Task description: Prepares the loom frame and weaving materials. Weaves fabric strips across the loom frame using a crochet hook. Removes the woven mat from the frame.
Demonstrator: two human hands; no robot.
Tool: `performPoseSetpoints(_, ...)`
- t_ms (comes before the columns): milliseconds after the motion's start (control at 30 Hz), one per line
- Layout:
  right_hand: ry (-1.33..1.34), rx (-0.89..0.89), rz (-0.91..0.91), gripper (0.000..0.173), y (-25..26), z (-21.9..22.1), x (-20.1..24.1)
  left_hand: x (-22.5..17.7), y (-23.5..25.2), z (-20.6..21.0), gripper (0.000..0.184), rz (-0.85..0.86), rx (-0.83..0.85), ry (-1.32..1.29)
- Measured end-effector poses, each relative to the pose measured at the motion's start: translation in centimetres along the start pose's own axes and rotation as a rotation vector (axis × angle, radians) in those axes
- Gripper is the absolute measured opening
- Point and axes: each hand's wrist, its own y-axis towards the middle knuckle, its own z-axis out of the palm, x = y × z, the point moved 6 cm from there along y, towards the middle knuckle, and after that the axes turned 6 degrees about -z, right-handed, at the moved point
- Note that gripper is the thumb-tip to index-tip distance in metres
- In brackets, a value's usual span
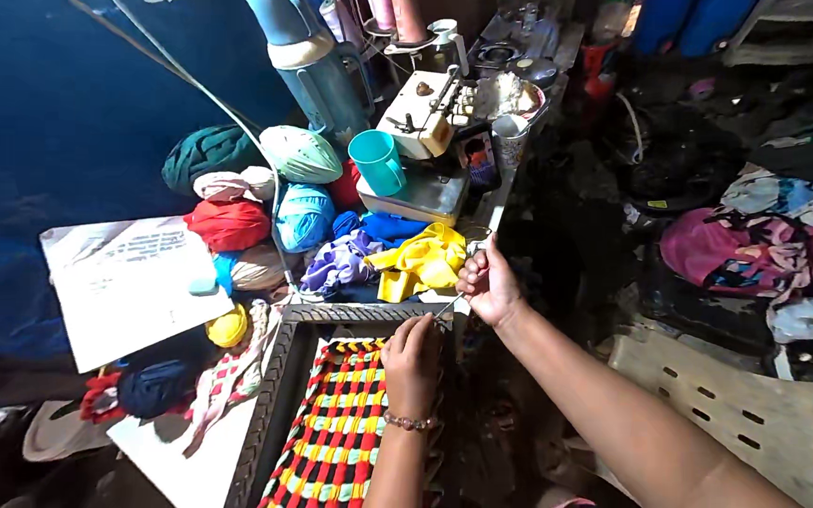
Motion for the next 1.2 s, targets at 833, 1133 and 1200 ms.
performPoseSetpoints(833,-0.023,-0.092,-0.043,0.059,-1.5,0.6,0.8,0.6,-0.3,-0.5,0.014,-0.017,-0.074,-0.088)
performPoseSetpoints(1133,0.122,-0.225,-0.001,0.058,1.5,-2.7,-0.3,0.6,-0.3,-1.1,0.014,0.008,-0.081,-0.095)
performPoseSetpoints(1200,0.125,-0.236,0.0,0.058,2.0,-2.9,-0.1,0.6,0.6,-1.7,0.014,-0.012,-0.064,-0.067)
